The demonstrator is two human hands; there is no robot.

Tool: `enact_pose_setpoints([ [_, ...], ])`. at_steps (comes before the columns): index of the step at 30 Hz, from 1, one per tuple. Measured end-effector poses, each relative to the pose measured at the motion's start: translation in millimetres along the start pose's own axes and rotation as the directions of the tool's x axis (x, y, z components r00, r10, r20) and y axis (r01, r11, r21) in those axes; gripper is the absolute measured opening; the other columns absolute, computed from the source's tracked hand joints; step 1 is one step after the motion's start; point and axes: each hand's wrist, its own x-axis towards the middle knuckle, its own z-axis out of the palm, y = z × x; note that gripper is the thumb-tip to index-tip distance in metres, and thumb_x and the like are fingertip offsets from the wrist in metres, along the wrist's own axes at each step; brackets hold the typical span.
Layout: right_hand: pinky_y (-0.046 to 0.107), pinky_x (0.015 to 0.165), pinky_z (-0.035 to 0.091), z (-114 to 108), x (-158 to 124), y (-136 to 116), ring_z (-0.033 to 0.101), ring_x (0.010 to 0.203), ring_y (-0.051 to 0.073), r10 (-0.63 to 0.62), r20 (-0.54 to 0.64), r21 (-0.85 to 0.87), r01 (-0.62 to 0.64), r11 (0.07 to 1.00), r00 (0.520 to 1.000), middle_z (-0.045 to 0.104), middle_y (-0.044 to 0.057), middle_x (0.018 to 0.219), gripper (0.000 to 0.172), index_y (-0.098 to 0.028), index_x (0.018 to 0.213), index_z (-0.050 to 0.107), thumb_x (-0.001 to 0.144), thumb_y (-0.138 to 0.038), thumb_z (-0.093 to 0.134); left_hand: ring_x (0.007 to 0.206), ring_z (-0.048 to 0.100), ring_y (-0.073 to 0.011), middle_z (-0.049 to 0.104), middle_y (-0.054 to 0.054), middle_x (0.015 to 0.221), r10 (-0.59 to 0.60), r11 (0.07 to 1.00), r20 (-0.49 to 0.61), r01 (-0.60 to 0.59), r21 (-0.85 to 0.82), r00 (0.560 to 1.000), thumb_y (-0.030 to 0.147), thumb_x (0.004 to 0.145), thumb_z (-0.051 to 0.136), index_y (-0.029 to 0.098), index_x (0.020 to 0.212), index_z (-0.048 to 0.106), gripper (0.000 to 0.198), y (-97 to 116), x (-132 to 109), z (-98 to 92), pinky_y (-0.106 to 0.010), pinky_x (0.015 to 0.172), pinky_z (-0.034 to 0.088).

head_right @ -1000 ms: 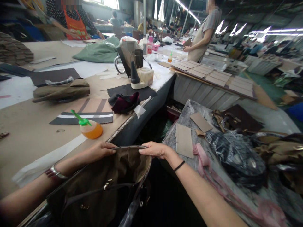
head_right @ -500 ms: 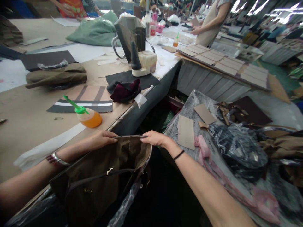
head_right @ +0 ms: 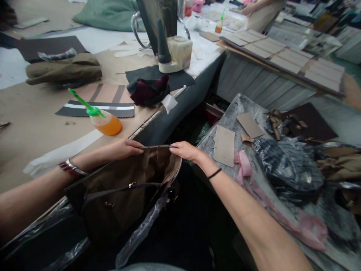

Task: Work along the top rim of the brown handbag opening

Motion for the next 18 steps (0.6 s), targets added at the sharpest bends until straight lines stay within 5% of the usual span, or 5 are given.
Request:
enact_pose_setpoints([
  [18, 0.026, 0.064, 0.041, -18.1, 5.1, 2.6, 0.052, 0.069, 0.016, -0.042, 0.055, -0.188, 0.051, 0.981, 0.998, 0.056, 0.002, 0.069, 0.031, -0.010, 0.076, 0.059, 0.074, -0.040, 0.051, 0.076, 0.060, -0.0265, 0.067, -0.003, 0.077, -0.054, 0.999, 0.050, 0.054, -0.002, 0.997, 0.043, 0.050, 0.058, 0.015, 0.088, 0.066, 0.047, 6.6, 18.3, 4.2, -0.029, 0.063, 0.049],
])
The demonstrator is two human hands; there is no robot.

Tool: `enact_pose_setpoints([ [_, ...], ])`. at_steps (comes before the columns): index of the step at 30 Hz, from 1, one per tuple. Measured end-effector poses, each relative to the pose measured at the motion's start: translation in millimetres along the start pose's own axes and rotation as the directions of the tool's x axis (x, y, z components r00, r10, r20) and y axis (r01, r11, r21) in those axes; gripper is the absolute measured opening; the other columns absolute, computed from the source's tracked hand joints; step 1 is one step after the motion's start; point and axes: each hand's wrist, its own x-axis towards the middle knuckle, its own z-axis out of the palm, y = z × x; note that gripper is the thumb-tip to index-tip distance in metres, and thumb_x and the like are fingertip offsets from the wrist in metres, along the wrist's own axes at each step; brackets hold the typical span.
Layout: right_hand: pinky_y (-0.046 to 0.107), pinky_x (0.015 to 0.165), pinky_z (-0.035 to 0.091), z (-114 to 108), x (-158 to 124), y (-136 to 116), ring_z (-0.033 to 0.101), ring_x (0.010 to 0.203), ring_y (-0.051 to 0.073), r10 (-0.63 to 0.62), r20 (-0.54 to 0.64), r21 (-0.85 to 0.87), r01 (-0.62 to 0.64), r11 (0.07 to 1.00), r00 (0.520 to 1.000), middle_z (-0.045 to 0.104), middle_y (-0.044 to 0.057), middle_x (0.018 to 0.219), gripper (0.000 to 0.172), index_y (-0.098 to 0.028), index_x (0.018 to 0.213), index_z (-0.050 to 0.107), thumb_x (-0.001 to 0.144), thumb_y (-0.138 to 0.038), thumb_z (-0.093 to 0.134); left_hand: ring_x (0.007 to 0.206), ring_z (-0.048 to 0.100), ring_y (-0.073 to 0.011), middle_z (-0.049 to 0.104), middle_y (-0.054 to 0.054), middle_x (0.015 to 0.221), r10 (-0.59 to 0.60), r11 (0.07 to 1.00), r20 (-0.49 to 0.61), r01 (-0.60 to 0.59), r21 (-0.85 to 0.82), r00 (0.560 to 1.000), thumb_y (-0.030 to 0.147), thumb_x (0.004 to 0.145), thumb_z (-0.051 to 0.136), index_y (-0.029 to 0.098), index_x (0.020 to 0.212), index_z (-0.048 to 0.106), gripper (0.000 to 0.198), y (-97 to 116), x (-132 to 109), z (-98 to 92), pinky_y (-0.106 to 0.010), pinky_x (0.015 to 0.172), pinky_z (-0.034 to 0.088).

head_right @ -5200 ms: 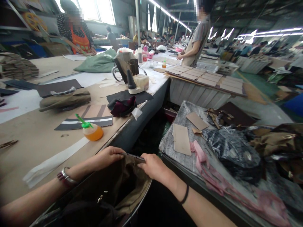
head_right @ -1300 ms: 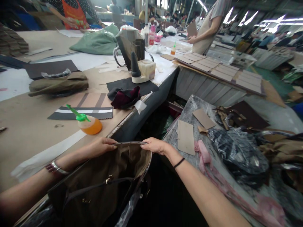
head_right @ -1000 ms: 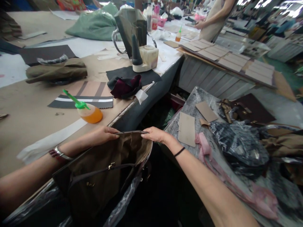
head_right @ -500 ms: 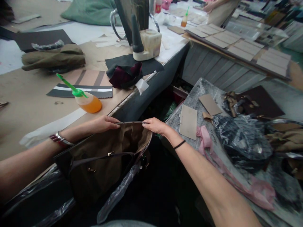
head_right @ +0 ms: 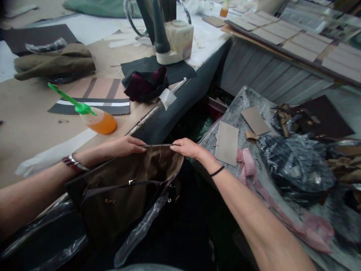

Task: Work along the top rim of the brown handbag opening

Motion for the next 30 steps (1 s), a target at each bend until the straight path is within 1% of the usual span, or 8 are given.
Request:
enact_pose_setpoints([
  [3, 0.026, 0.068, 0.043, -3.5, -3.0, 2.0, 0.054, 0.076, 0.018, -0.003, 0.045, 0.035, 0.001, 0.999, 0.999, 0.060, 0.004, 0.079, 0.032, -0.010, 0.087, 0.061, 0.075, -0.038, 0.050, 0.075, 0.060, -0.0265, 0.067, -0.003, 0.077, -0.013, 0.996, 0.057, 0.018, -0.085, 0.998, 0.040, 0.051, 0.062, 0.016, 0.090, 0.066, 0.046, -2.4, 6.4, 3.5, -0.030, 0.063, 0.050],
  [7, 0.026, 0.064, 0.043, -4.8, -6.6, 4.3, 0.056, 0.071, 0.018, 0.067, 0.023, 0.020, -0.068, 0.998, 0.997, 0.061, 0.004, 0.073, 0.027, -0.009, 0.081, 0.061, 0.077, -0.033, 0.051, 0.073, 0.060, -0.0260, 0.067, -0.003, 0.076, -0.021, 0.986, 0.106, 0.039, -0.165, 0.994, 0.037, 0.052, 0.066, 0.016, 0.089, 0.066, 0.043, -6.3, 12.1, 5.7, -0.030, 0.061, 0.050],
  [11, 0.027, 0.064, 0.043, -5.0, -7.1, 1.2, 0.056, 0.071, 0.018, 0.056, 0.014, -0.157, -0.053, 0.986, 0.998, 0.061, 0.004, 0.072, 0.022, -0.010, 0.080, 0.062, 0.081, -0.027, 0.049, 0.073, 0.060, -0.0263, 0.067, -0.004, 0.078, -0.019, 0.976, 0.164, 0.054, -0.212, 0.986, 0.036, 0.054, 0.067, 0.016, 0.090, 0.066, 0.041, -6.1, 12.9, 6.7, -0.029, 0.059, 0.049],
  [14, 0.030, 0.073, 0.043, -1.8, -6.0, -5.4, 0.055, 0.081, 0.019, -0.115, -0.077, -0.442, 0.070, 0.894, 0.990, 0.061, 0.006, 0.085, 0.017, -0.013, 0.091, 0.061, 0.081, -0.023, 0.053, 0.072, 0.060, -0.0266, 0.067, -0.005, 0.078, -0.014, 0.977, 0.184, 0.053, -0.208, 0.983, 0.036, 0.056, 0.065, 0.016, 0.092, 0.065, 0.042, -5.9, 13.5, 6.9, -0.030, 0.058, 0.049],
  [17, 0.031, 0.082, 0.040, 5.1, -5.1, -14.3, 0.049, 0.093, 0.020, -0.394, -0.127, -0.651, 0.223, 0.725, 0.910, 0.056, 0.007, 0.099, 0.023, -0.017, 0.101, 0.057, 0.078, -0.020, 0.058, 0.075, 0.059, -0.0272, 0.066, -0.005, 0.079, 0.009, 0.986, 0.155, 0.017, -0.164, 0.988, 0.037, 0.055, 0.064, 0.015, 0.090, 0.065, 0.041, -8.1, 15.2, 6.2, -0.031, 0.063, 0.049],
  [19, 0.030, 0.080, 0.040, 9.8, -4.6, -19.7, 0.047, 0.090, 0.019, -0.479, -0.108, -0.714, 0.267, 0.647, 0.871, 0.054, 0.006, 0.096, 0.015, -0.018, 0.094, 0.060, 0.079, -0.020, 0.058, 0.077, 0.059, -0.0275, 0.066, -0.005, 0.079, 0.021, 0.988, 0.146, 0.002, -0.152, 0.989, 0.037, 0.055, 0.064, 0.014, 0.089, 0.066, 0.041, -10.4, 15.5, 6.0, -0.031, 0.066, 0.048],
  [23, 0.026, 0.072, 0.040, 15.2, -3.2, -25.0, 0.046, 0.082, 0.017, -0.483, -0.086, -0.777, 0.245, 0.580, 0.871, 0.052, 0.005, 0.086, 0.005, -0.018, 0.084, 0.059, 0.079, -0.019, 0.057, 0.077, 0.059, -0.0278, 0.066, -0.004, 0.078, -0.007, 0.981, 0.156, 0.037, -0.192, 0.988, 0.038, 0.054, 0.066, 0.015, 0.088, 0.065, 0.041, -12.9, 12.0, 8.1, -0.031, 0.065, 0.048],
  [30, 0.025, 0.064, 0.036, 18.4, -3.3, -28.4, 0.045, 0.078, 0.016, -0.485, -0.076, -0.841, 0.205, 0.500, 0.871, 0.052, 0.003, 0.080, 0.005, -0.018, 0.079, 0.055, 0.082, -0.023, 0.054, 0.076, 0.059, -0.0256, 0.066, -0.003, 0.076, 0.022, 0.982, 0.159, 0.009, -0.189, 0.987, 0.037, 0.057, 0.066, 0.016, 0.083, 0.065, 0.034, -9.0, 4.1, 10.5, -0.030, 0.067, 0.048],
])
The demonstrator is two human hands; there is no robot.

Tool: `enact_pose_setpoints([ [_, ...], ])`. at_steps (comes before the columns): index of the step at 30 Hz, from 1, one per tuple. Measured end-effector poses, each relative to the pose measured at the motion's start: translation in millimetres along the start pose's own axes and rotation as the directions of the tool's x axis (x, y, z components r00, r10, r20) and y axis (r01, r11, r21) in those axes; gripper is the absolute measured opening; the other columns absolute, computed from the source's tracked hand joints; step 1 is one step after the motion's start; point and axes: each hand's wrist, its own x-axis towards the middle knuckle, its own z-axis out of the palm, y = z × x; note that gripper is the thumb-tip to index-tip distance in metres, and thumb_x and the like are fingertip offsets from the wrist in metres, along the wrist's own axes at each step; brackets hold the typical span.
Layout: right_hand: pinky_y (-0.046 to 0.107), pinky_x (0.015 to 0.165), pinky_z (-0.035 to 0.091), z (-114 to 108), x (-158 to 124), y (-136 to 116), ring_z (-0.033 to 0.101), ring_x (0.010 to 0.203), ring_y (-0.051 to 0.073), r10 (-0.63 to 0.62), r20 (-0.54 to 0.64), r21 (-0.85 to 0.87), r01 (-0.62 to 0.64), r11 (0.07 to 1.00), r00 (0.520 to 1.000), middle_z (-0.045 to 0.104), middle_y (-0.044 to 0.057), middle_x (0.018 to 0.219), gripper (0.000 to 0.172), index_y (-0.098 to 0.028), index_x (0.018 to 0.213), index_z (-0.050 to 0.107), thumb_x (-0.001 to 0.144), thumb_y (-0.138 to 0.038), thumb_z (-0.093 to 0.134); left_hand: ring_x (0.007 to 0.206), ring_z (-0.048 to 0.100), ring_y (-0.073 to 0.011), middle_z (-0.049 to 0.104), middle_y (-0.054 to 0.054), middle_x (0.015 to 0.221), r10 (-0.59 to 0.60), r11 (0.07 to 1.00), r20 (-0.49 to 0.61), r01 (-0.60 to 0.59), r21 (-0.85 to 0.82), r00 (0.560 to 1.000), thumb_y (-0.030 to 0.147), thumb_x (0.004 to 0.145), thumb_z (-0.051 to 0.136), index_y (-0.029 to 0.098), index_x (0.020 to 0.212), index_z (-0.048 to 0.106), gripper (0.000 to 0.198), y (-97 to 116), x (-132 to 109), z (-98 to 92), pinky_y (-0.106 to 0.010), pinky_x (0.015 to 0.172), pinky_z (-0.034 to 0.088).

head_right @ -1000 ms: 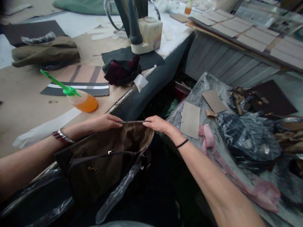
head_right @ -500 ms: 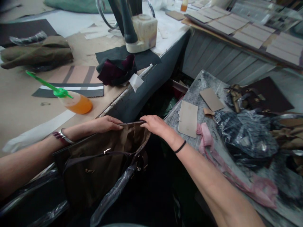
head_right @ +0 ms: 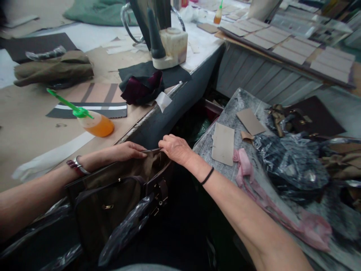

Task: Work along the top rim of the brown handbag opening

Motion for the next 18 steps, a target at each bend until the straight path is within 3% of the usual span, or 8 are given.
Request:
enact_pose_setpoints([
  [8, 0.023, 0.065, 0.036, -2.5, -4.4, -6.5, 0.048, 0.081, 0.014, -0.035, -0.014, 0.037, 0.036, 0.999, 0.999, 0.055, 0.003, 0.085, 0.012, -0.019, 0.086, 0.057, 0.086, -0.021, 0.046, 0.074, 0.059, -0.0234, 0.066, -0.003, 0.077, 0.015, 1.000, 0.006, -0.014, -0.015, 1.000, 0.037, 0.056, 0.066, 0.016, 0.086, 0.066, 0.036, -1.9, -2.6, 2.2, -0.029, 0.068, 0.048],
  [18, 0.024, 0.062, 0.035, -14.1, -15.5, -16.8, 0.046, 0.080, 0.015, -0.072, 0.016, -0.118, 0.073, 0.990, 0.997, 0.054, 0.004, 0.083, 0.019, -0.017, 0.083, 0.057, 0.089, -0.020, 0.039, 0.073, 0.058, -0.0234, 0.066, -0.003, 0.076, 0.040, 0.997, -0.030, -0.038, 0.061, 0.999, 0.036, 0.055, 0.063, 0.014, 0.087, 0.065, 0.039, 5.0, -12.1, 11.5, -0.028, 0.064, 0.048],
])
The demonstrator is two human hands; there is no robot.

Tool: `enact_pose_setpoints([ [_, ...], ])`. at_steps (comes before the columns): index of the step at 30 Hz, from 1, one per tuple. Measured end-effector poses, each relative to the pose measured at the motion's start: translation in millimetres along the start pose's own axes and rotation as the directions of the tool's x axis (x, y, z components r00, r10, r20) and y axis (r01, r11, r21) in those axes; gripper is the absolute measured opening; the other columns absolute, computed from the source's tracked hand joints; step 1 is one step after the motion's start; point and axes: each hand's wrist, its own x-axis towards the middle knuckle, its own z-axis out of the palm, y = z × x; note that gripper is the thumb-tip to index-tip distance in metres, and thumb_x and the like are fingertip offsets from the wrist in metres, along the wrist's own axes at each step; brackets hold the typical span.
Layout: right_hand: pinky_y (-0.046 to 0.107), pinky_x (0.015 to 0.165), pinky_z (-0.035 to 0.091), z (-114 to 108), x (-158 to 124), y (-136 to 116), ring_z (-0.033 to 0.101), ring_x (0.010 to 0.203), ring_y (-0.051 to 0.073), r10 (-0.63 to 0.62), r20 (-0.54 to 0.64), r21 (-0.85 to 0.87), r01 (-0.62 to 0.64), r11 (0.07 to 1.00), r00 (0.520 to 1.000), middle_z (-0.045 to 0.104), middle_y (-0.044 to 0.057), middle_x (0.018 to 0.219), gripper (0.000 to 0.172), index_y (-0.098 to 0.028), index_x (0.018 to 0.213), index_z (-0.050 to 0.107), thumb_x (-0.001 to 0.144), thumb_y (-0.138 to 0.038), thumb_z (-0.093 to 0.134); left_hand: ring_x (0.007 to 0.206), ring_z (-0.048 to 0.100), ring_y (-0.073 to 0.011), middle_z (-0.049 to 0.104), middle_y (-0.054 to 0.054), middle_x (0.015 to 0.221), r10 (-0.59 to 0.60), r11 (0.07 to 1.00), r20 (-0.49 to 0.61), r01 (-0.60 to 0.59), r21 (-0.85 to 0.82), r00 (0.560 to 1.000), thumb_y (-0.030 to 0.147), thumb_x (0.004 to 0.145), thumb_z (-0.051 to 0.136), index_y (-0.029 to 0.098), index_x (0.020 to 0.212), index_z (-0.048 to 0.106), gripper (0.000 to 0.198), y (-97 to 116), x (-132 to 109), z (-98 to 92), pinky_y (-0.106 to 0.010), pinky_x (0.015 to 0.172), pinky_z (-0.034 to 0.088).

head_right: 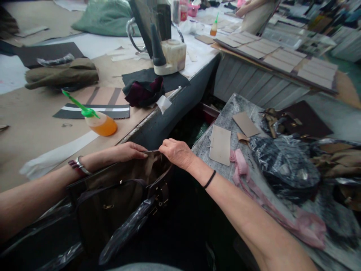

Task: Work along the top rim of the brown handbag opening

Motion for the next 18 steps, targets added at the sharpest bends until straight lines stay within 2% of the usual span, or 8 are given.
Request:
enact_pose_setpoints([
  [9, 0.024, 0.064, 0.036, -9.5, -2.5, -7.2, 0.045, 0.084, 0.016, 0.038, -0.001, 0.109, -0.038, 0.993, 0.999, 0.050, 0.004, 0.086, 0.006, -0.017, 0.081, 0.055, 0.083, -0.021, 0.051, 0.066, 0.057, -0.0213, 0.064, -0.001, 0.071, 0.041, 0.991, -0.063, -0.033, 0.127, 0.997, 0.039, 0.056, 0.059, 0.015, 0.082, 0.066, 0.035, 4.1, -10.2, 8.4, -0.025, 0.057, 0.046],
  [14, 0.027, 0.067, 0.034, -18.9, -4.6, -14.4, 0.045, 0.079, 0.016, 0.029, 0.051, 0.078, -0.033, 0.996, 0.998, 0.051, 0.004, 0.083, 0.004, -0.017, 0.080, 0.054, 0.081, -0.020, 0.052, 0.069, 0.058, -0.0217, 0.065, -0.001, 0.073, 0.079, 0.983, -0.048, -0.070, 0.169, 0.996, 0.039, 0.058, 0.056, 0.016, 0.086, 0.066, 0.037, 5.9, -15.5, 12.3, -0.025, 0.058, 0.046],
  [18, 0.029, 0.067, 0.031, -16.9, -5.2, -17.0, 0.046, 0.076, 0.017, 0.117, 0.062, 0.034, -0.119, 0.992, 0.991, 0.052, 0.002, 0.076, 0.005, -0.018, 0.077, 0.052, 0.081, -0.020, 0.054, 0.071, 0.059, -0.0226, 0.065, -0.001, 0.074, 0.098, 0.975, -0.072, -0.081, 0.206, 0.993, 0.038, 0.058, 0.054, 0.016, 0.086, 0.066, 0.038, 8.1, -18.3, 16.5, -0.025, 0.059, 0.046],
])
